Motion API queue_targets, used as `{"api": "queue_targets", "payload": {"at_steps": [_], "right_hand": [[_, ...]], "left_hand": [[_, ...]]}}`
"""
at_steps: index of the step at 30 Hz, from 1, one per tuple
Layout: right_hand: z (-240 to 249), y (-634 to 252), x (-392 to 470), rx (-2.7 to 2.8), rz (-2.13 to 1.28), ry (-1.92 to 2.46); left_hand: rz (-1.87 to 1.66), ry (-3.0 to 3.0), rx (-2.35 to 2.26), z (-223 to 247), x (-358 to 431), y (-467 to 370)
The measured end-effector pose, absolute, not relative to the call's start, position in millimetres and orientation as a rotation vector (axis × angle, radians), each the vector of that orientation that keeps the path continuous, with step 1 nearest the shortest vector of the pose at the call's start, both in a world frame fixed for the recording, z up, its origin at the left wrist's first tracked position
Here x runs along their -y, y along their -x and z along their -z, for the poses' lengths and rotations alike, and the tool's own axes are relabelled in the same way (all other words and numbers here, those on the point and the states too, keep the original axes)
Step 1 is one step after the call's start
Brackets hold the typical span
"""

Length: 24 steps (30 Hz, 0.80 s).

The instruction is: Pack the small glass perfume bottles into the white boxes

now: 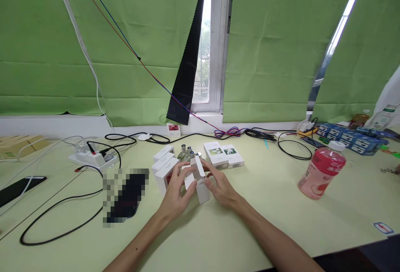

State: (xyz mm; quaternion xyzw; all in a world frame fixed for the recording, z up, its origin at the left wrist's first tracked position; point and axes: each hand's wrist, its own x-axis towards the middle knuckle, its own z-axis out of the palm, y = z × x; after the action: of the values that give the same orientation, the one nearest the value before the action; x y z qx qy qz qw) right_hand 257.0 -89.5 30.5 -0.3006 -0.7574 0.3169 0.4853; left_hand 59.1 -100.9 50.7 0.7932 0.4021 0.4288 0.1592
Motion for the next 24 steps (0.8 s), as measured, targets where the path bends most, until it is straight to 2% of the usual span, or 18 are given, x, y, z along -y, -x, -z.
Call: {"api": "queue_targets", "payload": {"at_steps": [24], "right_hand": [[-31.3, -259.3, 91.7, 1.665, -0.740, 0.824]], "left_hand": [[-1.102, -2.322, -1.109, -47.6, 101.4, -58.4]]}}
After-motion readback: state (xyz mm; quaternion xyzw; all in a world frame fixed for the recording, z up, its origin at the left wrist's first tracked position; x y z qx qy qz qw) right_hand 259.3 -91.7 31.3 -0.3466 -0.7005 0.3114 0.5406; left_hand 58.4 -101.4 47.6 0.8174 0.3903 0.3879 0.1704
